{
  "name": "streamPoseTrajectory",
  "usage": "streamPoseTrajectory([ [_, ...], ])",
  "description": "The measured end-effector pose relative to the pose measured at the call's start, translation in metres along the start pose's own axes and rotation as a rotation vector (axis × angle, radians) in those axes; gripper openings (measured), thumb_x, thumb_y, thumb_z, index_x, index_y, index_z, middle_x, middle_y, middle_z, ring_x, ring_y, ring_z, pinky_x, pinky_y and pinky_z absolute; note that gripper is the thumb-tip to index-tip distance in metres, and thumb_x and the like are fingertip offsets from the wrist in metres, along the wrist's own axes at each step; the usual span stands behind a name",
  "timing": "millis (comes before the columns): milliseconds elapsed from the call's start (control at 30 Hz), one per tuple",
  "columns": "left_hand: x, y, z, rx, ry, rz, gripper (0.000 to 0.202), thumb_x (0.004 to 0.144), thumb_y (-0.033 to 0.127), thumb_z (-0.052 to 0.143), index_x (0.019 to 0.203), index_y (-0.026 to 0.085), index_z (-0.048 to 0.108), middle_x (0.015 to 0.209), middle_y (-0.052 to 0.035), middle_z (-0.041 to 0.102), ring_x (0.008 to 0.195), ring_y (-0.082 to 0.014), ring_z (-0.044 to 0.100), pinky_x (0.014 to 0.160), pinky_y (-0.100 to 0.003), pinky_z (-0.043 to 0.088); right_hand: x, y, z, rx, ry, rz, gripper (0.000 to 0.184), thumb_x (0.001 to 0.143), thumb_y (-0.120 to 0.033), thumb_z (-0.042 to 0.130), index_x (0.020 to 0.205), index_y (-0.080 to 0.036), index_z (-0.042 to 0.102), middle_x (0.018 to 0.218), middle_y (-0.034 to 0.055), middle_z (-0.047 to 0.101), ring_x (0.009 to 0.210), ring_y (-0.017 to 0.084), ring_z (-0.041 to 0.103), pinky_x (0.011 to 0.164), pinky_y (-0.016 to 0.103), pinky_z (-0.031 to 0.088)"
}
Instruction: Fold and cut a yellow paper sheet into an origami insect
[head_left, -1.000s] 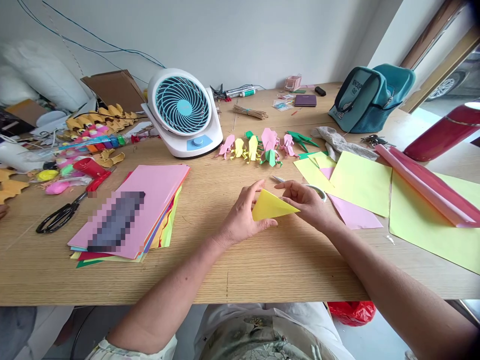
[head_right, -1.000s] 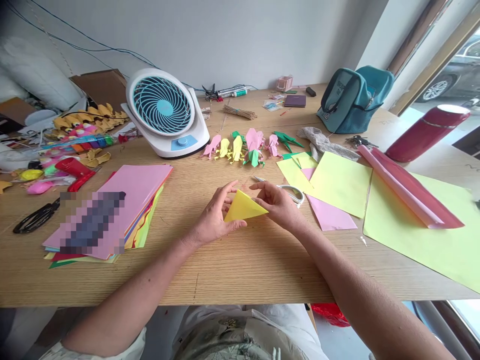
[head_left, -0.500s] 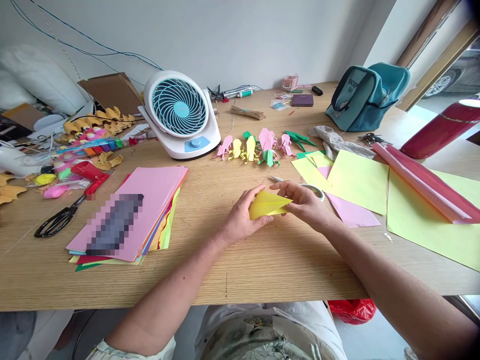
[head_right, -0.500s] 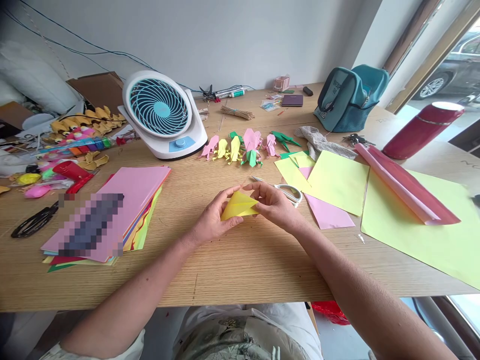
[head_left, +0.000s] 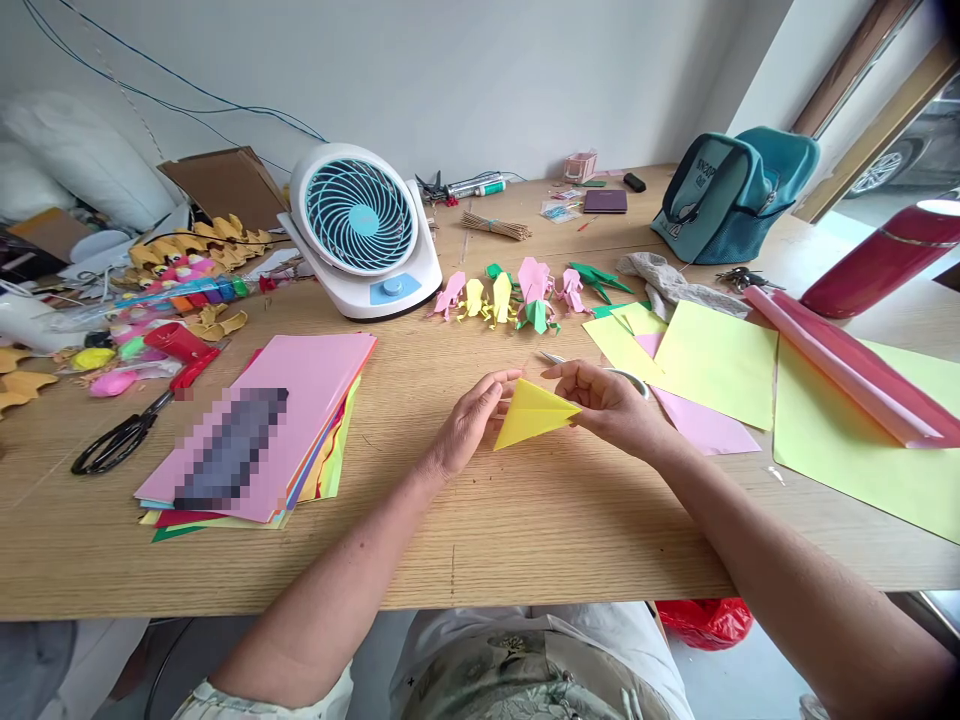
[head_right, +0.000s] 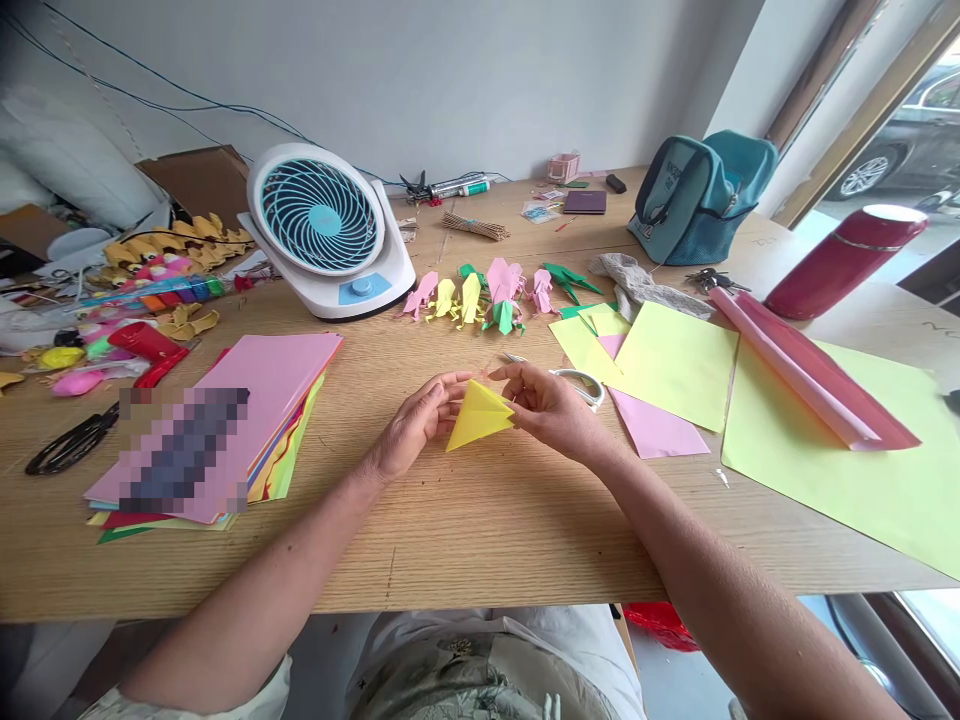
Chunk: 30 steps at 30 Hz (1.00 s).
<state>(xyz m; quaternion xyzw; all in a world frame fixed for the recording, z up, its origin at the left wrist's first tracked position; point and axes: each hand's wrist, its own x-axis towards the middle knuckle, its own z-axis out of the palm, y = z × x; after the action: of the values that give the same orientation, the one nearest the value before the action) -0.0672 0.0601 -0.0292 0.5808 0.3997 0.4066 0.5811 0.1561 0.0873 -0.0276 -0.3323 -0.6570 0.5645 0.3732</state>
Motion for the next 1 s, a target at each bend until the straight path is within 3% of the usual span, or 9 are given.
streamPoseTrajectory([
  [100, -0.002, 0.002, -0.001, 0.096, -0.034, 0.094, 0.069, 0.093, 0.062, 0.047, 0.146, 0.020, 0.036, 0.145, -0.0172, 0.049, 0.124, -0.0284, 0.056, 0.098, -0.040, 0.048, 0.000, -0.001, 0.000, -0.034, -0.003, -0.002, 0.043, 0.075, -0.015, 0.067, 0.116, -0.021, 0.057, 0.079, -0.0014, 0.053, 0.067, 0.013, 0.050, 0.055, 0.026, 0.038],
  [233, -0.004, 0.002, 0.009, 0.425, -0.037, 0.307, 0.093, 0.077, 0.056, 0.073, 0.150, 0.021, 0.029, 0.152, -0.0182, 0.038, 0.138, -0.0318, 0.042, 0.109, -0.045, 0.041, -0.001, -0.004, 0.004, -0.076, 0.017, -0.023, 0.040, 0.074, -0.018, 0.069, 0.113, -0.021, 0.059, 0.076, -0.0023, 0.051, 0.065, 0.012, 0.047, 0.055, 0.026, 0.036],
  [300, -0.004, -0.001, 0.016, 0.586, -0.002, 0.420, 0.093, 0.071, 0.046, 0.082, 0.147, 0.021, 0.033, 0.150, -0.0176, 0.040, 0.140, -0.0318, 0.038, 0.115, -0.048, 0.034, -0.002, -0.005, 0.008, -0.064, 0.016, -0.035, 0.036, 0.076, -0.021, 0.070, 0.111, -0.021, 0.060, 0.076, -0.0021, 0.051, 0.065, 0.012, 0.047, 0.055, 0.027, 0.036],
  [367, -0.004, -0.005, 0.020, 0.657, 0.064, 0.472, 0.080, 0.073, 0.034, 0.082, 0.140, 0.021, 0.040, 0.146, -0.0168, 0.044, 0.139, -0.0300, 0.040, 0.117, -0.048, 0.032, -0.002, -0.005, 0.011, -0.062, -0.004, -0.040, 0.033, 0.080, -0.026, 0.069, 0.111, -0.021, 0.061, 0.079, -0.0012, 0.052, 0.065, 0.013, 0.047, 0.055, 0.027, 0.037],
  [500, -0.005, -0.003, 0.020, 0.548, 0.134, 0.404, 0.043, 0.084, 0.025, 0.068, 0.123, 0.020, 0.051, 0.142, -0.0149, 0.049, 0.134, -0.0259, 0.048, 0.102, -0.039, 0.048, -0.003, -0.004, 0.009, -0.096, 0.000, -0.038, 0.032, 0.083, -0.034, 0.068, 0.112, -0.021, 0.061, 0.080, -0.0002, 0.053, 0.068, 0.013, 0.050, 0.057, 0.027, 0.040],
  [633, -0.004, 0.008, 0.013, 0.400, 0.184, 0.324, 0.025, 0.089, 0.025, 0.060, 0.113, 0.019, 0.056, 0.132, -0.0114, 0.059, 0.125, -0.0221, 0.055, 0.094, -0.032, 0.050, -0.002, -0.005, 0.000, -0.119, 0.067, -0.036, 0.035, 0.082, -0.033, 0.070, 0.113, -0.020, 0.061, 0.079, -0.0015, 0.052, 0.070, 0.013, 0.051, 0.061, 0.026, 0.042],
  [833, 0.003, 0.004, 0.003, 0.136, 0.265, 0.136, 0.026, 0.083, 0.029, 0.065, 0.105, 0.017, 0.059, 0.107, -0.0059, 0.067, 0.093, -0.0171, 0.064, 0.077, -0.026, 0.050, 0.000, -0.006, -0.014, -0.264, 0.219, -0.025, 0.038, 0.082, -0.037, 0.070, 0.115, -0.020, 0.063, 0.086, 0.0015, 0.060, 0.078, 0.015, 0.057, 0.063, 0.027, 0.045],
  [1000, 0.005, 0.001, 0.001, -0.047, 0.301, -0.015, 0.038, 0.075, 0.028, 0.072, 0.107, 0.018, 0.056, 0.093, -0.0017, 0.065, 0.079, -0.0135, 0.063, 0.067, -0.022, 0.050, 0.000, -0.006, -0.023, -0.349, 0.239, 0.027, 0.038, 0.081, -0.037, 0.069, 0.115, -0.022, 0.063, 0.087, 0.0018, 0.065, 0.072, 0.016, 0.059, 0.057, 0.026, 0.044],
])
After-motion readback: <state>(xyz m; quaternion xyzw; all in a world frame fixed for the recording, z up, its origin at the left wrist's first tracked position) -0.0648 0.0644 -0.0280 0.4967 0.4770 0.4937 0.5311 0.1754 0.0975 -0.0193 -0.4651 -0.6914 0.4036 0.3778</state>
